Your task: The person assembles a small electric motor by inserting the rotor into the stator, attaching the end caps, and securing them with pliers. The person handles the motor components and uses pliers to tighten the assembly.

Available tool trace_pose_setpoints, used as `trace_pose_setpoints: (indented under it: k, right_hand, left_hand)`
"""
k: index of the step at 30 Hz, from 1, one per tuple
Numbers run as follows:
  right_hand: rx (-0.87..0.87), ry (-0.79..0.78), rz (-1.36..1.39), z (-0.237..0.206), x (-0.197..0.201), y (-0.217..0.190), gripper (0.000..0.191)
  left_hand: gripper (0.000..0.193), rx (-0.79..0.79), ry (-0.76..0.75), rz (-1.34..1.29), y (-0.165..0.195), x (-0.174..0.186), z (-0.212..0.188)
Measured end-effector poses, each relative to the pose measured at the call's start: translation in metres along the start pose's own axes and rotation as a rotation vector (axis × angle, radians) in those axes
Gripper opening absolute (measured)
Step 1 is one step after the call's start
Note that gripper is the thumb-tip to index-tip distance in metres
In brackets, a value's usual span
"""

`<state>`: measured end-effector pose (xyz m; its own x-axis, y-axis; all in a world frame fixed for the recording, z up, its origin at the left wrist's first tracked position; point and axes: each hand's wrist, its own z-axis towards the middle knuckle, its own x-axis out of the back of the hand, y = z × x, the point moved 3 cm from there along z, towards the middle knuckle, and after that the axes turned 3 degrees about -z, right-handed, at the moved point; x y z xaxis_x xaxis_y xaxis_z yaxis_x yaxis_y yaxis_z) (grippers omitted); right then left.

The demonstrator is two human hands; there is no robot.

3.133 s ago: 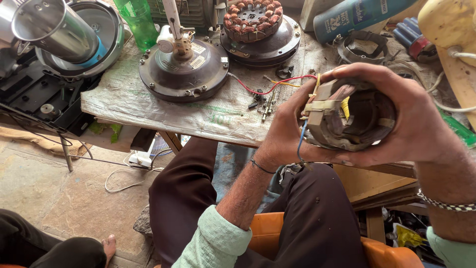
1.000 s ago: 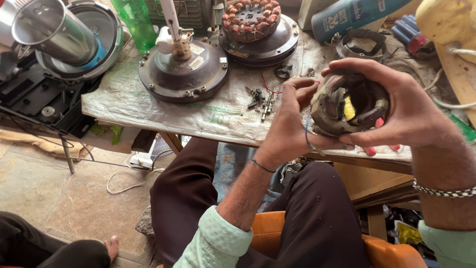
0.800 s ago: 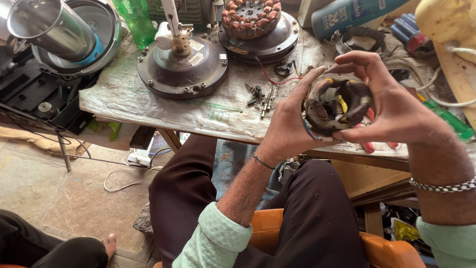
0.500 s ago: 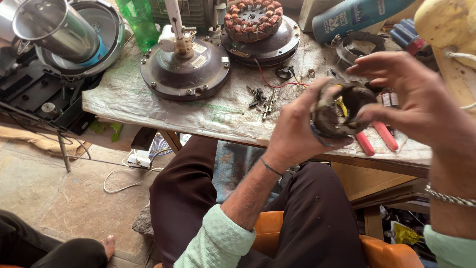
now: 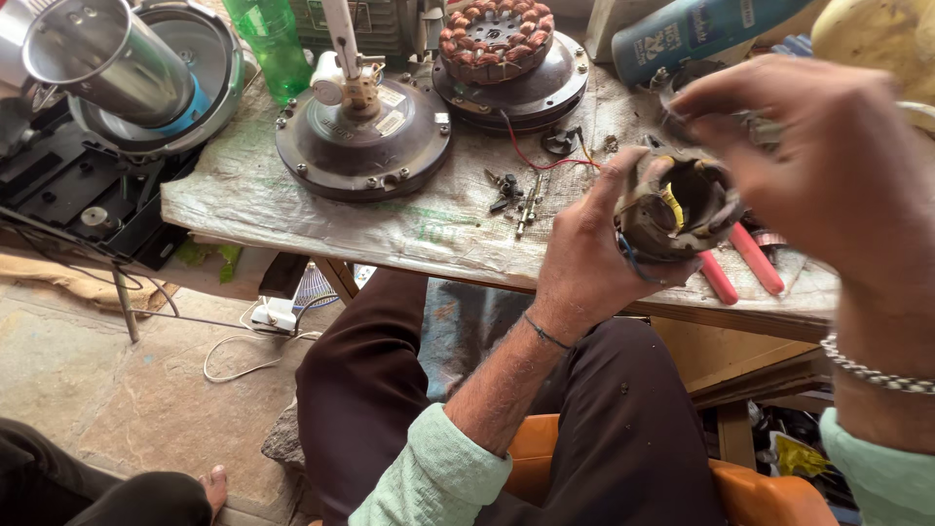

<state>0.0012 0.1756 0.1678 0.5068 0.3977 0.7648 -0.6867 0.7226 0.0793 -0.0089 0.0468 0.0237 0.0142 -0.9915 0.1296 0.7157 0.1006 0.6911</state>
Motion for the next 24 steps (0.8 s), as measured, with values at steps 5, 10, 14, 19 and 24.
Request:
trace_pose_setpoints:
  k: [5, 10, 14, 19, 24]
  right_hand:
    - [-0.392, 0.053, 0.133, -0.043, -0.015, 0.069, 0.015]
    - [-0.599, -0.02, 0.065, -0.077, -0.027, 0.115, 0.021]
    - [-0.811, -0.35, -0.238, -0.086, -0.043, 0.124, 0.051]
    - [-0.912, -0.571, -0.401, -0.079, -0.057, 0.123, 0.107]
    - [-0.851, -0.597, -0.305, -0.078, -0.06, 0.128, 0.106]
  left_hand:
    - [0.102, 0.134, 0.041, -0.058, -0.01, 0.002, 0.004]
    - [0.101, 0.043, 0.132, -0.069, -0.006, 0.011, 0.0]
    - [0.097, 0.035, 0.134, -0.104, -0.002, 0.014, -0.002]
    - [0.1, 0.048, 0.106, -0.079, 0.002, 0.017, -0.002]
    - [0.097, 0.055, 0.081, -0.072, 0.005, 0.021, -0.003]
